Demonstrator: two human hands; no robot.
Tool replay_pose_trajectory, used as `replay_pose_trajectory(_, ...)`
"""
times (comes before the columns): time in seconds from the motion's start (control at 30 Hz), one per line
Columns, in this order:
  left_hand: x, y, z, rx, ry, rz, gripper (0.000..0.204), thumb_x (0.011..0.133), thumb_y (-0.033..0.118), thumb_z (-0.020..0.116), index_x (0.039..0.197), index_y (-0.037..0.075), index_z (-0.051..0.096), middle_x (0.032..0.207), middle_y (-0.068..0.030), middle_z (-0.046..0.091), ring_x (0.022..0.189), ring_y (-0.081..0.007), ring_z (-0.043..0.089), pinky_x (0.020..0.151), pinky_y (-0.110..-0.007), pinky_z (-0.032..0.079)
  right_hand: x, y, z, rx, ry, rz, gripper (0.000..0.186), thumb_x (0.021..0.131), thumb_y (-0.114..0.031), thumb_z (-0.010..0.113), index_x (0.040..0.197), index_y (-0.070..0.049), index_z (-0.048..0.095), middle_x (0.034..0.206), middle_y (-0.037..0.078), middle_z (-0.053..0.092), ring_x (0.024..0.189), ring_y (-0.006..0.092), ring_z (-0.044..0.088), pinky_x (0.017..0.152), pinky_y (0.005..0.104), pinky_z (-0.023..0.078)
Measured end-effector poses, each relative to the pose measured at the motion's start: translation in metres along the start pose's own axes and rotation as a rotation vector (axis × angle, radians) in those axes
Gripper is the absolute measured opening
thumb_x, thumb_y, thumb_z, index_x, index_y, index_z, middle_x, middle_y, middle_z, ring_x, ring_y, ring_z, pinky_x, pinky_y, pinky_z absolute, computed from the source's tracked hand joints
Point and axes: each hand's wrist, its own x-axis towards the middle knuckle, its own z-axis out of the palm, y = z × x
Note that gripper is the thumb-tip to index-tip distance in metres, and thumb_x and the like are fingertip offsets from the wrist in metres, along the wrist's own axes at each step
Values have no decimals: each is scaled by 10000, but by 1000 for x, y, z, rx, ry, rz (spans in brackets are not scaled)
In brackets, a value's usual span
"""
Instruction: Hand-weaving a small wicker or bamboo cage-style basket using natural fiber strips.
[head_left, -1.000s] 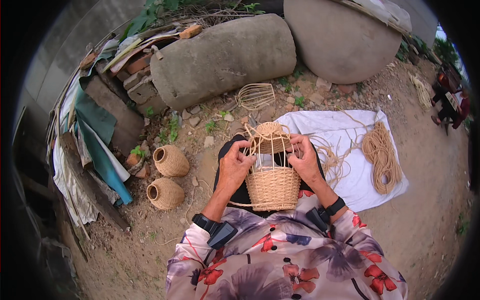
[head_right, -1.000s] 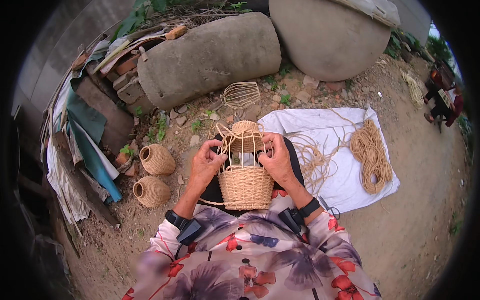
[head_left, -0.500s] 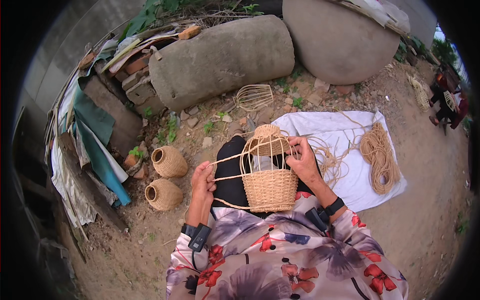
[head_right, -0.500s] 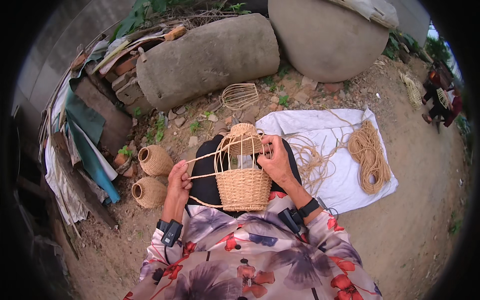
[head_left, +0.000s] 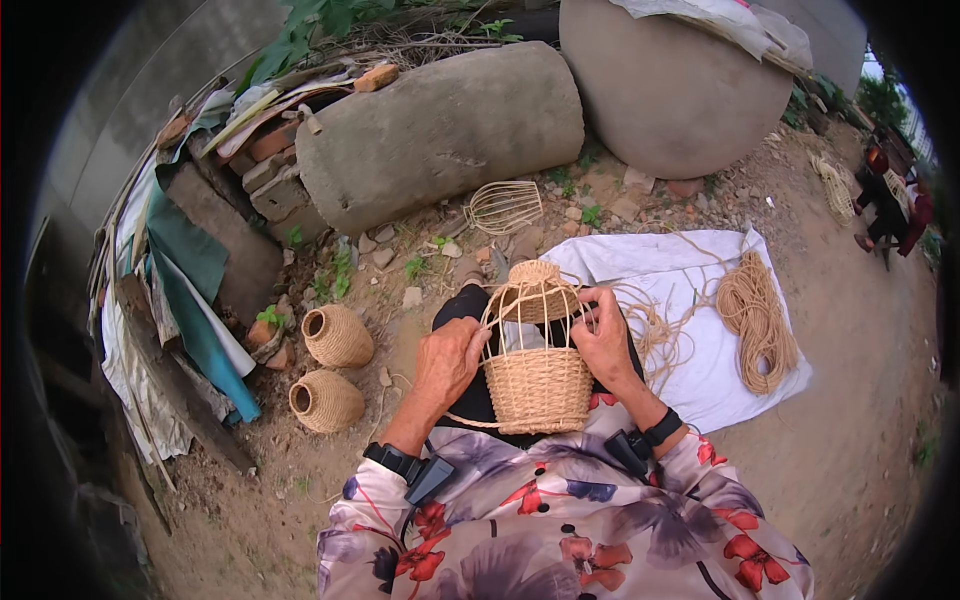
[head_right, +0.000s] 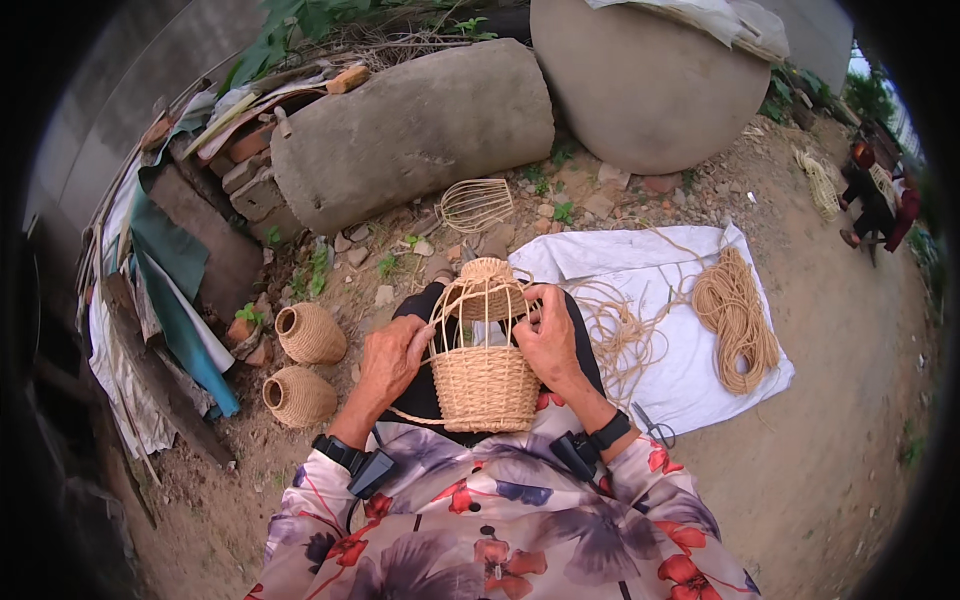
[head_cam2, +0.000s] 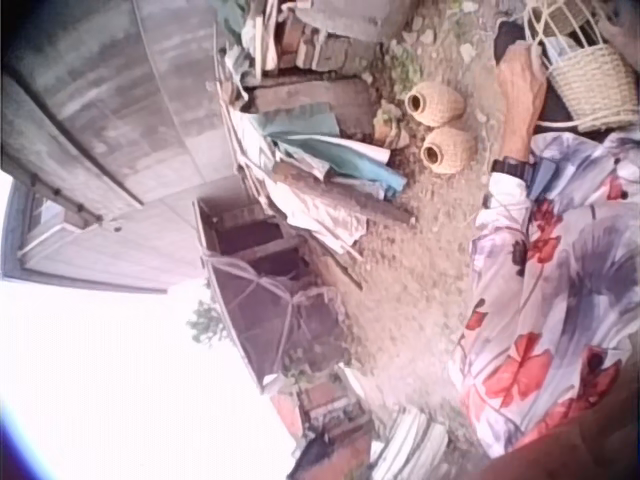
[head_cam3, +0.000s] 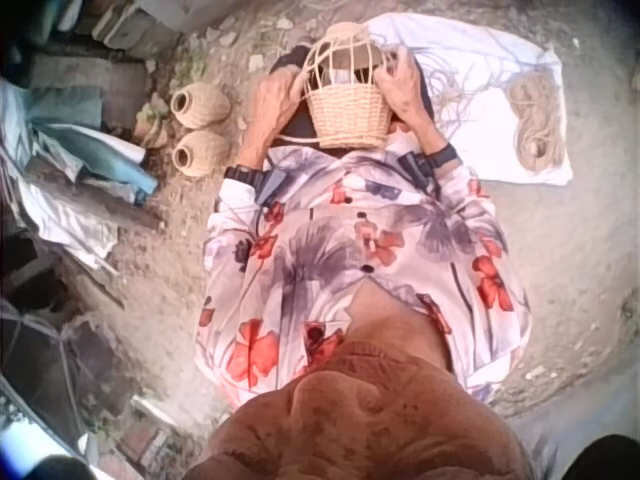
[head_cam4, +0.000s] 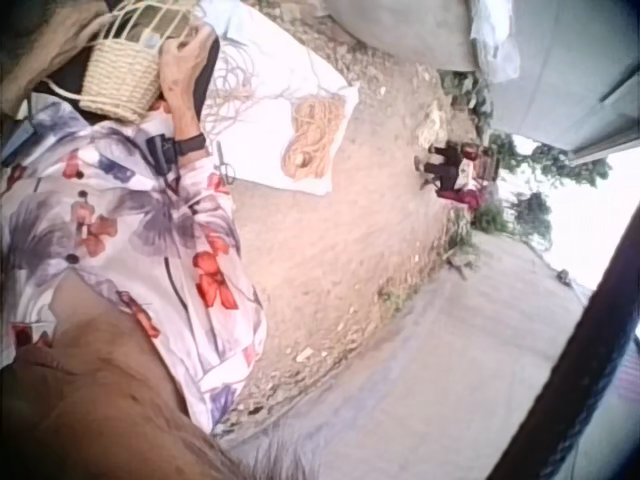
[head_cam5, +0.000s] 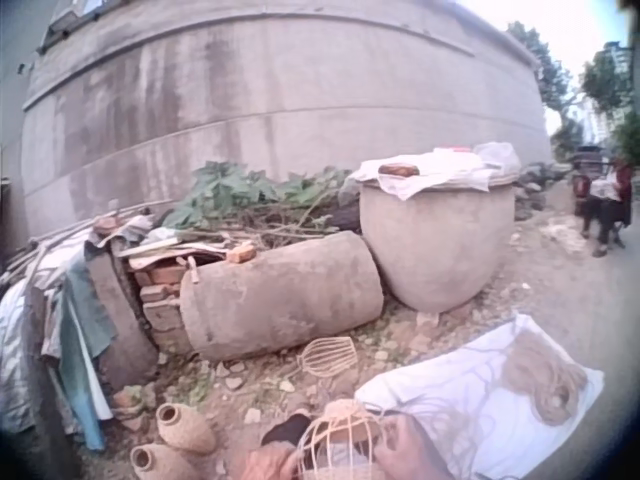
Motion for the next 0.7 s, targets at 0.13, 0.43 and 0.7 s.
replay_pose_trajectory(0.13,-40,-14,-27,-179,50,-260,159,910,140,592,856,-7,564,683,-73,596,604,-196,605,561,-398,459,-1,8,-8,-16,46,17,359,743,10,571,1086,-4,466,1039,114,521,736,187,598,661,317,490)
replay_pose_trajectory(0.43,-49,-54,-39,17,113,-235,299,875,257,660,1102,65,639,1062,-130,656,974,-306,627,831,-384,508,-3,4,-5,-22,42,-1,373,752,30,556,1112,-14,465,1078,110,529,744,189,596,683,324,484)
replay_pose_trajectory(0.7,-4,4,2,80,-27,-7,249,865,287,667,930,46,677,1042,-104,633,939,-326,600,801,-391,486,-1,3,-2,-21,15,4,357,755,20,559,1100,-10,473,1063,111,537,729,185,596,655,327,475)
